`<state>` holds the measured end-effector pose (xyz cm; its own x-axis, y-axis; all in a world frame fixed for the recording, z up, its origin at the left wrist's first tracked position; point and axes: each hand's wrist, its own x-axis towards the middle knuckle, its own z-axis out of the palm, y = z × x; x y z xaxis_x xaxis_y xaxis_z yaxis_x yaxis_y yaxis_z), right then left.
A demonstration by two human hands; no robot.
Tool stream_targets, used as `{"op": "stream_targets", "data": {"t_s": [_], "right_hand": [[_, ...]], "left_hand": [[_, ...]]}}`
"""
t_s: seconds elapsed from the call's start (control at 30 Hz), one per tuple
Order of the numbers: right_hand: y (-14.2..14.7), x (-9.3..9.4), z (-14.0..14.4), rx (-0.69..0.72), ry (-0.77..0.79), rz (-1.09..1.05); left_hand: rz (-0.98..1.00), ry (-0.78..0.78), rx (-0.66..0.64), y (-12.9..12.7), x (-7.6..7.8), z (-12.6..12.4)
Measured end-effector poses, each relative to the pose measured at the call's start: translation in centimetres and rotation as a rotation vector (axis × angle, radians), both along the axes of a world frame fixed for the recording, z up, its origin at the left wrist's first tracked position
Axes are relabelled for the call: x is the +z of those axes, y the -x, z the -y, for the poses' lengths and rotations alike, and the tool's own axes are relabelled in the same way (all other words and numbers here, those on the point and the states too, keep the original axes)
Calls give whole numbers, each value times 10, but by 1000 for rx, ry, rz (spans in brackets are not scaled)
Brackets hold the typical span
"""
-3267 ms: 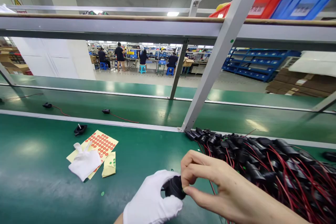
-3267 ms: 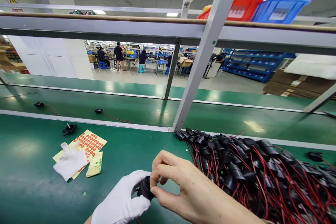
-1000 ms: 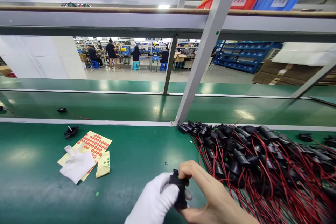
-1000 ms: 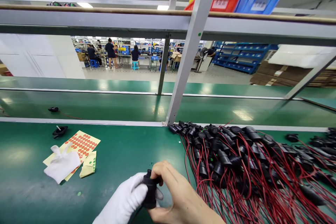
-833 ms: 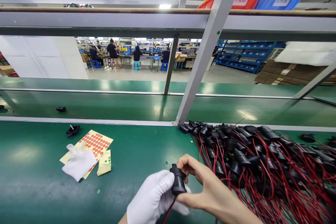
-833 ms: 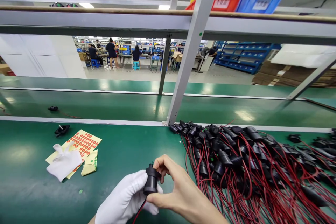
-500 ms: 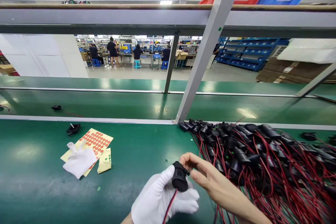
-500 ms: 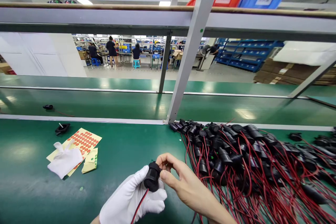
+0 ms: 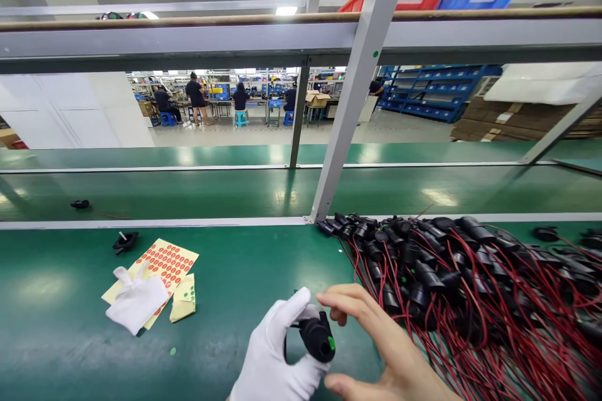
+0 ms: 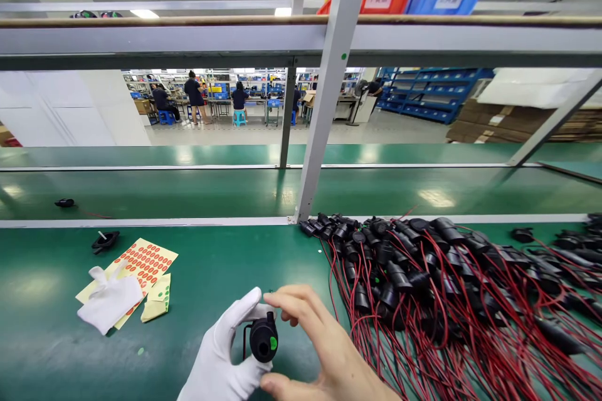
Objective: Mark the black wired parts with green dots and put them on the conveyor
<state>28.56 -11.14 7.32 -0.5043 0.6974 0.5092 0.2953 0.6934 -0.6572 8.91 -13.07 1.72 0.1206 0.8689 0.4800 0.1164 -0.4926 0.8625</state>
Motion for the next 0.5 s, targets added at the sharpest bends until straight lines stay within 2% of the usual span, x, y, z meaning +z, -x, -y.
{"op": "stream_targets", "data": {"t_s": [0.07,0.13,0.2,0.27,0.33,0.37,0.43,0.5], "right_hand": [[3,1,1,15,22,7],[5,-2,-1,9,102,-42],[6,-9,-5,-7,293,-154],[9,-18,-9,-16,550,-274],[13,-26,-11,-18,740,-331],[15,-29,-12,-17,778,-331],[13,-31,-17,-30,739,-278],[4,-31,-30,-114,566,-121]], "left_hand": [[-88,-133,39,-1,-3,0],[-165,-202,128,-4,-10,0],[-209,-220,252,-9,-17,1],[-237,-187,326,-14,-20,4],[-229,-52,310,-17,-11,6],[-158,79,262,-16,-3,5],[97,388,92,-10,16,-6],[362,598,-85,5,37,-35]]}}
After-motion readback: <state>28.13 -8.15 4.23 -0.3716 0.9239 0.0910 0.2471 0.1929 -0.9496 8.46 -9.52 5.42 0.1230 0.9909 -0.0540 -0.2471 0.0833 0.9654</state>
